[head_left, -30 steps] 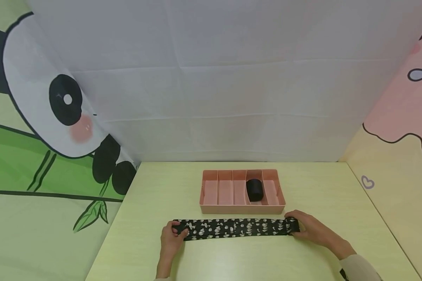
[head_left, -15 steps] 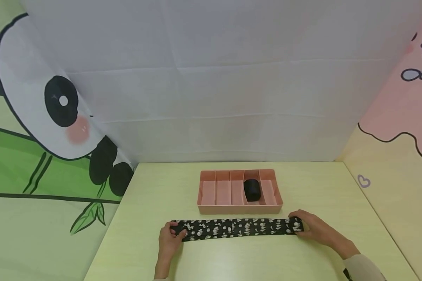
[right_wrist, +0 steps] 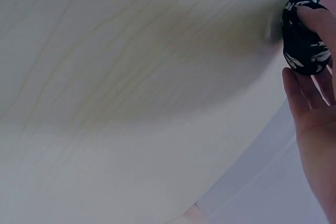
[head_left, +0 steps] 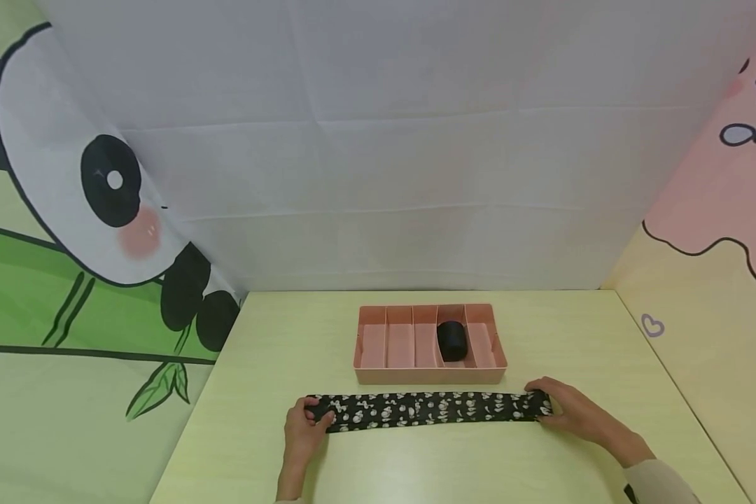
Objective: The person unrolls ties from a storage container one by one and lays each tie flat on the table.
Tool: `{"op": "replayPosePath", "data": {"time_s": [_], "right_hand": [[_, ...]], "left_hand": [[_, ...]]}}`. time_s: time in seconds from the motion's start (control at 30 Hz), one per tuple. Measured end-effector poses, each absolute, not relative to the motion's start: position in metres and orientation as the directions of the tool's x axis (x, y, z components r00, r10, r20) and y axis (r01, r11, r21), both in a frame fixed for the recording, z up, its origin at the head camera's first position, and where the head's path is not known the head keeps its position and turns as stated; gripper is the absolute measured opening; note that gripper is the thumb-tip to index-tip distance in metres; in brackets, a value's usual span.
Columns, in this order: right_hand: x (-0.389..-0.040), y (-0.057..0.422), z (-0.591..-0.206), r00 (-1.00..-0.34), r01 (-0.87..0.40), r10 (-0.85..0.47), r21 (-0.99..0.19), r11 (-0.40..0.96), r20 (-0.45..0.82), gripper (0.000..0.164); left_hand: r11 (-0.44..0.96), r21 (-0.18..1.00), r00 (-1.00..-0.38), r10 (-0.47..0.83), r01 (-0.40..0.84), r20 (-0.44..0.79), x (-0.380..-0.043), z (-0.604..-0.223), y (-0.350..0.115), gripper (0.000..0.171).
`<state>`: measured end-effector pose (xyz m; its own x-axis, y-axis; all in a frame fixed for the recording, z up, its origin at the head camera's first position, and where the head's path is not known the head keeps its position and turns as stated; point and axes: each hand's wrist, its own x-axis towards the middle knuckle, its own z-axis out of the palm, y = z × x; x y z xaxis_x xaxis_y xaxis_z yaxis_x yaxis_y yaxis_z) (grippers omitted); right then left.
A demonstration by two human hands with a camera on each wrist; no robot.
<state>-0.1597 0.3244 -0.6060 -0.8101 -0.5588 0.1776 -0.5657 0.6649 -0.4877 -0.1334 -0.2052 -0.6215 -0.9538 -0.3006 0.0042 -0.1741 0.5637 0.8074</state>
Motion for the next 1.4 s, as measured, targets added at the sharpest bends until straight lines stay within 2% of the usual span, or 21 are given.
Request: {"op": "replayPosePath", "data": {"time_s": [0.33, 1.17, 1.4], "right_hand": [[-0.158, 0.328, -0.604, -0.799, -0.587, -0.566, -0.466, 0.662, 0.202, 0.057], [-0.16, 0.344, -0.597, -0.845, -0.483, -0.533, -0.487, 0.728, 0.041, 0.054], [-0.159, 0.349, -0.597, -0.833, -0.522, -0.546, -0.444, 0.728, 0.084, 0.054]], "left_hand": [[0.566, 0.806, -0.955, -0.295, -0.172, 0.003, -0.133, -0.619, -0.205, 0.042], [0.572, 0.801, -0.955, -0.297, -0.177, 0.001, -0.133, -0.618, -0.204, 0.042], [0.573, 0.798, -0.954, -0.299, -0.184, -0.005, -0.133, -0.618, -0.203, 0.042]]}}
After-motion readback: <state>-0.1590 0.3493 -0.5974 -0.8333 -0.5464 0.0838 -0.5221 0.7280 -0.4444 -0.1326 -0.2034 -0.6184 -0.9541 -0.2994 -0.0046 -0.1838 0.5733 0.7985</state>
